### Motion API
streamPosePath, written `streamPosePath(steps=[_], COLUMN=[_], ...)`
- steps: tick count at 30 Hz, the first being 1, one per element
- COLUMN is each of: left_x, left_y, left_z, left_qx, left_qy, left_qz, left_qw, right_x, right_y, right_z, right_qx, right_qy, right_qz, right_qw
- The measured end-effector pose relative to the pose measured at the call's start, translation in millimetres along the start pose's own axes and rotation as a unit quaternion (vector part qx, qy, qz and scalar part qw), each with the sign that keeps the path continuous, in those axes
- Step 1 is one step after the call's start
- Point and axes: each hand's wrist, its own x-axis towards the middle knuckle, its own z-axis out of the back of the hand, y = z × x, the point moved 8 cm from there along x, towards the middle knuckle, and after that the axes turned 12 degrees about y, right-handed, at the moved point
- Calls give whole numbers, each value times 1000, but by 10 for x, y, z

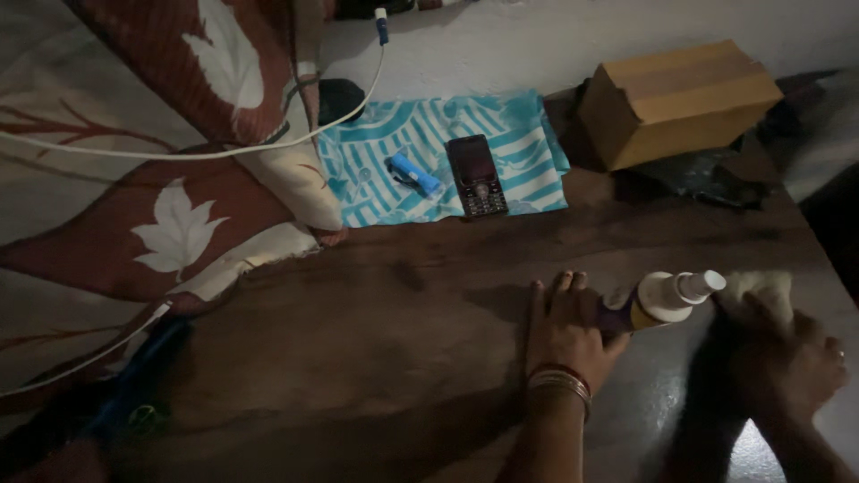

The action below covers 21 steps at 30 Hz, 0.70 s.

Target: The person sprays a cleaning solution onto a wooden table and wipes the surface with a cloth. They repeatedly apply the spray and wipe different areas of the table while other items remain on the surface.

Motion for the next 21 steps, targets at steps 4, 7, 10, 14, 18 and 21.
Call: streamPosePath(steps=[4, 7, 10, 14, 18, 21], left_x=[-1, -32, -5, -12, 6, 11], left_y=[-15, -32, -34, 0, -25, -23], left_z=[50, 82, 114, 60, 103, 87], left_qx=[-3, -20, -40, -33, -18, -15], left_qy=[3, -5, -20, 28, 13, 10], left_qz=[3, -6, -12, 12, 2, 0], left_qw=[1000, 1000, 999, 999, 1000, 1000], right_x=[127, -400, -690, -444, -216, -298], right_y=[321, 925, 995, 204, -497, -483], right_z=[175, 716, 803, 214, -365, -336], right_qx=[205, 188, 176, 205, 108, 29], right_qy=[69, -36, -47, -22, -36, -38], right_qz=[13, 138, 169, 65, -3, -19], right_qw=[976, 972, 969, 976, 994, 999])
